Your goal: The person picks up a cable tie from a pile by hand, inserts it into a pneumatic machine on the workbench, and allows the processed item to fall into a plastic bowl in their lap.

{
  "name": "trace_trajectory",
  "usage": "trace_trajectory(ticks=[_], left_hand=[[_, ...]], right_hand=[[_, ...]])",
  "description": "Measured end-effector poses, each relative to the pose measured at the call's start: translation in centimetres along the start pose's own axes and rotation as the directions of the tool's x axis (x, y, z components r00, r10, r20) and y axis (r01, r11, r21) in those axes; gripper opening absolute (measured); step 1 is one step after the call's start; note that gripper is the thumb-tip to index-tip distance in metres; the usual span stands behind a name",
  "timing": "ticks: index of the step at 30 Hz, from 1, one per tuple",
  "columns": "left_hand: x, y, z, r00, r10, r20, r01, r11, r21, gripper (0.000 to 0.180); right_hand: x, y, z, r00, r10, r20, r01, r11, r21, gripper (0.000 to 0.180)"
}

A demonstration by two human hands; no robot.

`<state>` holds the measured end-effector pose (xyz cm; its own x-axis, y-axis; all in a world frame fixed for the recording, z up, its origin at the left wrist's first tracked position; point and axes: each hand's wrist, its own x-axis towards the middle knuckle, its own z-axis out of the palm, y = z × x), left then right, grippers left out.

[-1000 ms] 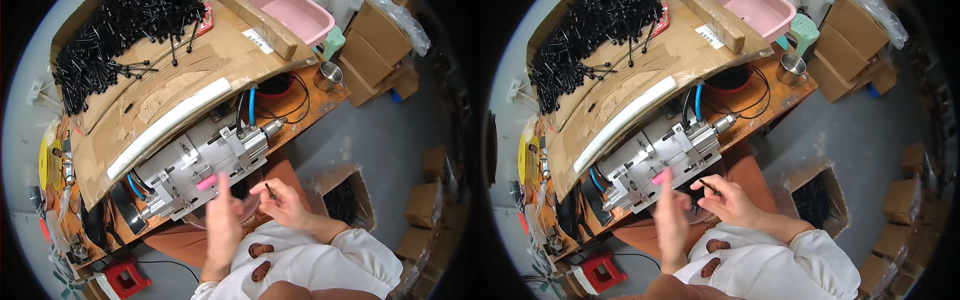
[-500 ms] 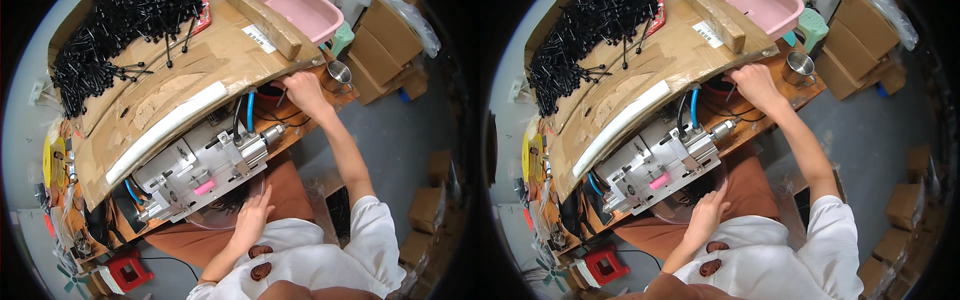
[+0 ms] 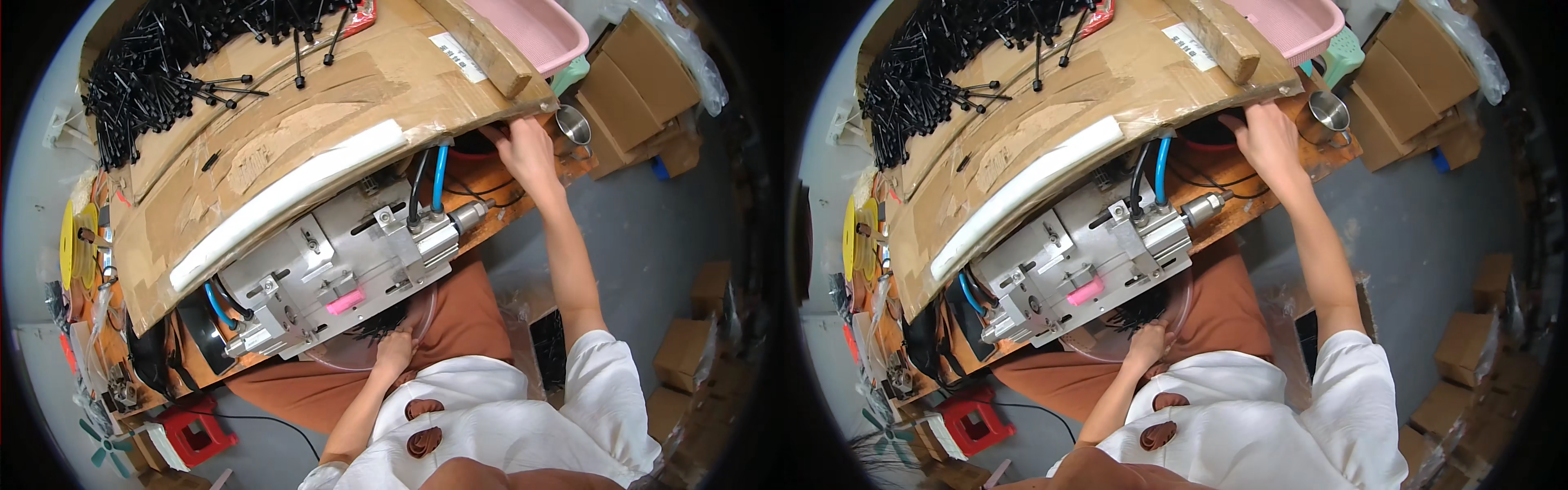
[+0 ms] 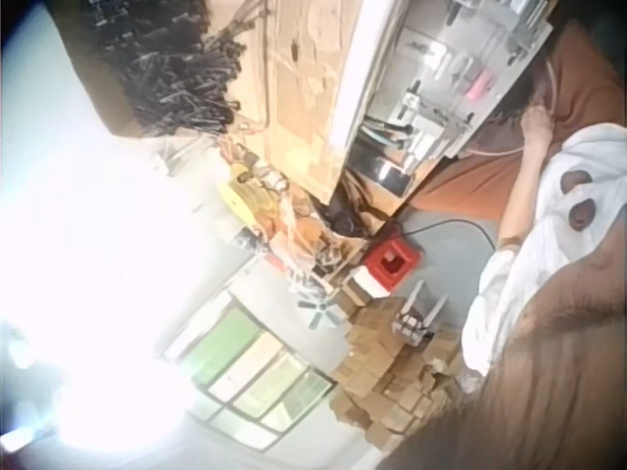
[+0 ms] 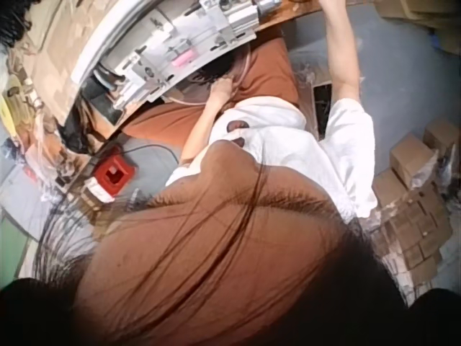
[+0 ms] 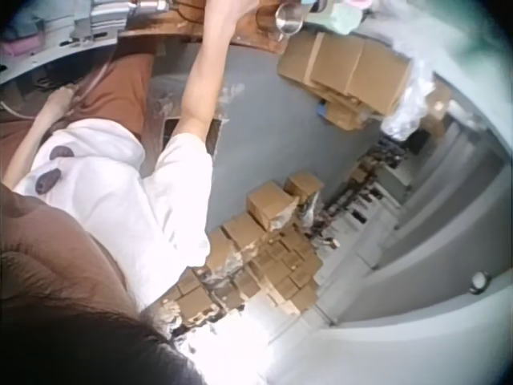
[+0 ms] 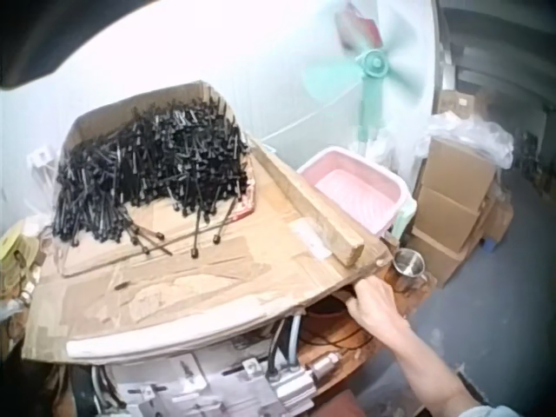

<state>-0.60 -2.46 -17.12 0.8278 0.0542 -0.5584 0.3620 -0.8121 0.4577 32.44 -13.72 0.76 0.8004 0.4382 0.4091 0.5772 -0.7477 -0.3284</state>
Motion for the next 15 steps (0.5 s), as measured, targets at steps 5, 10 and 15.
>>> trace_trajectory(ticks=[5,10,15], left_hand=[[-0.6,0.8,0.2,1.000,-0.013,0.015,0.012,0.998,0.066,0.032],[-0.3,0.7,1.4,0.999,0.038,0.010,-0.039,0.994,0.103,0.033],[-0.1,0.4,1.1,0.999,0.040,0.035,-0.042,0.997,0.059,0.033]], right_hand=[[-2.1,-1.9,-2.0,0.975,-0.214,-0.055,0.218,0.970,0.106,0.022],[-1.6,-6.0,-6.0,0.950,-0.310,-0.036,0.299,0.870,0.391,0.009],[6.5,-14.7,-4.9,0.771,-0.633,-0.071,0.621,0.722,0.306,0.015]])
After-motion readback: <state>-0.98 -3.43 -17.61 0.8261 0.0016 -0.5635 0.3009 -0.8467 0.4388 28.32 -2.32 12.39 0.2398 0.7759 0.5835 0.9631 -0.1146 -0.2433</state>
